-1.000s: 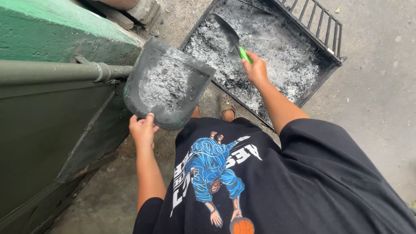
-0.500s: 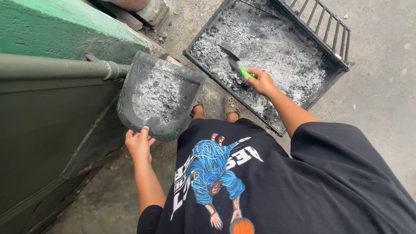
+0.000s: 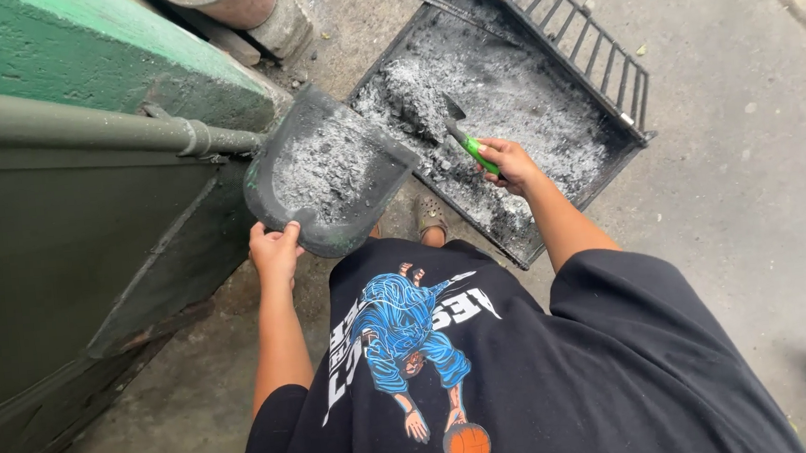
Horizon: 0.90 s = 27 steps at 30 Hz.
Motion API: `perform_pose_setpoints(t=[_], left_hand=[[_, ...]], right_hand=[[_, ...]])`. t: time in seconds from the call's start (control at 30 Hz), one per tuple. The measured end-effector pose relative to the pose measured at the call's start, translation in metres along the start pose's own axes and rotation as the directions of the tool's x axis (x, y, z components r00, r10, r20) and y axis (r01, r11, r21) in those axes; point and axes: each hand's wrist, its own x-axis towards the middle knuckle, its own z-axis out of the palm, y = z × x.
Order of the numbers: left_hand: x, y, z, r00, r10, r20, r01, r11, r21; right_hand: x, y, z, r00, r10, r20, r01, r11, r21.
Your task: Removing ash from a charcoal grill using a hand trowel and a dustpan
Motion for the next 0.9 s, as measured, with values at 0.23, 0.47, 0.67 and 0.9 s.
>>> perform_pose_setpoints(t=[0.23, 0.47, 0.67, 0.9], left_hand=[[0.003, 0.015, 0.062, 0.996, 0.04, 0.085, -0.046, 0.996, 0.071], [-0.003, 0.041, 0.1, 0.982, 0.031, 0.187, -0.041, 0.998, 0.049], [-0.015, 0.058, 0.099, 0.983, -0.013, 0.185, 0.014, 1.0, -0.004], [-0.016, 0.058, 0.095, 0.981, -0.005, 0.192, 0.001, 1.0, 0.02]], right_hand=[[-0.043, -0.044, -0.005, 0.998, -0.063, -0.007, 0.062, 0.987, -0.149], [-0.069, -0.048, 0.045, 0.909, -0.417, 0.013, 0.302, 0.634, -0.712], [-0.084, -0.04, 0.065, 0.799, -0.58, 0.16, 0.302, 0.156, -0.941], [-0.086, -0.027, 0.059, 0.722, -0.669, 0.178, 0.36, 0.142, -0.922]])
